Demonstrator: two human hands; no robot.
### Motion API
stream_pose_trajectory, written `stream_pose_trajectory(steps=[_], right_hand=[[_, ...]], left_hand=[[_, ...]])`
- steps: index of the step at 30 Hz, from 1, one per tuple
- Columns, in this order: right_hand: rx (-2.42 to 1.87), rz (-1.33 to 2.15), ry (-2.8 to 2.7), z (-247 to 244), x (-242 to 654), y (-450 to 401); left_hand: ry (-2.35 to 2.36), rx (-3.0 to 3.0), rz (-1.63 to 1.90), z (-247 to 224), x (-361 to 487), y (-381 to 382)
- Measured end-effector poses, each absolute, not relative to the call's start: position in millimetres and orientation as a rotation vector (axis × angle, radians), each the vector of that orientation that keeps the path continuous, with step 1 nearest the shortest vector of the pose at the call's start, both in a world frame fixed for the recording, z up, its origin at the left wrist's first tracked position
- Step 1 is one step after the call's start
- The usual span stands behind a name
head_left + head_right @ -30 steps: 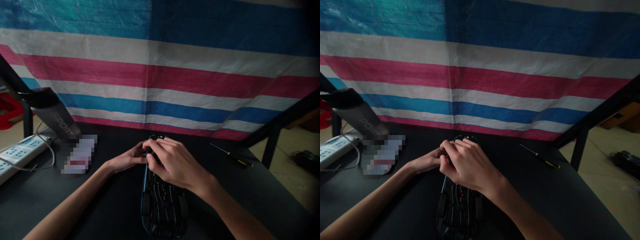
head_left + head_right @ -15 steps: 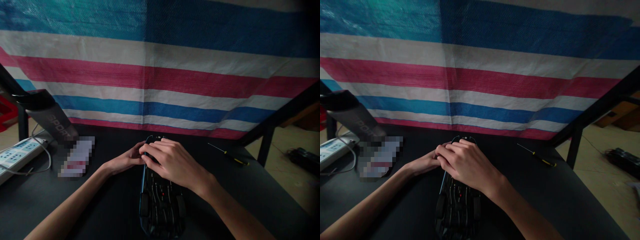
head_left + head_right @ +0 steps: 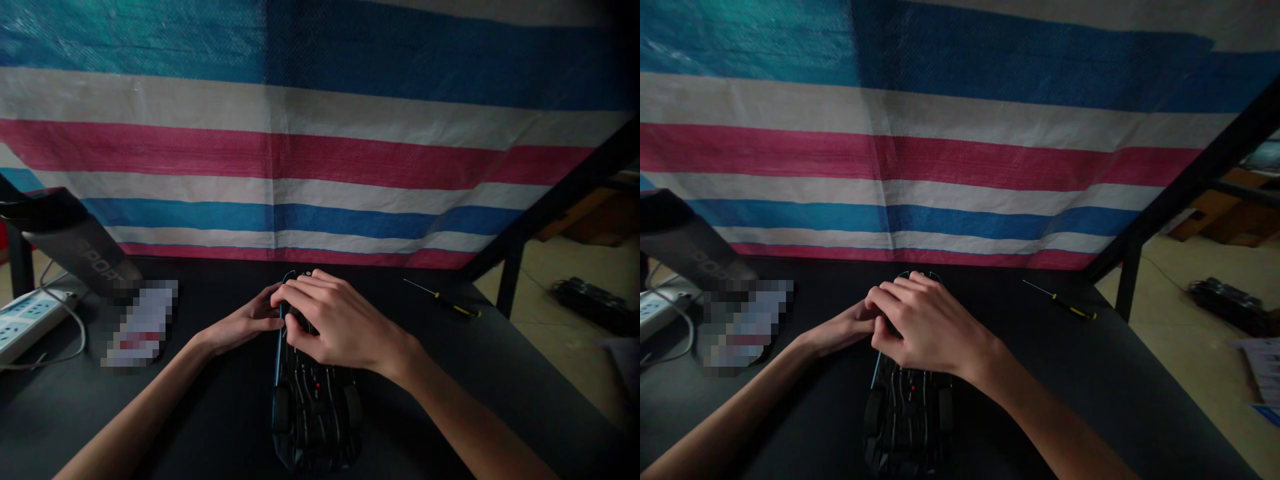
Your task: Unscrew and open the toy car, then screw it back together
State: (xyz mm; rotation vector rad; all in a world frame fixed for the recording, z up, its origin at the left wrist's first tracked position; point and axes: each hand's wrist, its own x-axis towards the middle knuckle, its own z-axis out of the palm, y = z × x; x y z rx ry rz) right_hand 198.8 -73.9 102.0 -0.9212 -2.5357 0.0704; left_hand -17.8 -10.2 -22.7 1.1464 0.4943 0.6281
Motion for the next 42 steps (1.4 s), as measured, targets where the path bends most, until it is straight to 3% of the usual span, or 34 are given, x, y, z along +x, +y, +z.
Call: stream_pose_trajectory(steps=[42], right_hand=[[-0.886, -0.008, -2.512, 92.5, 195.8, -72.4]], left_hand=[[0.519, 1.22, 0.636, -24.6, -18.8, -9.5]])
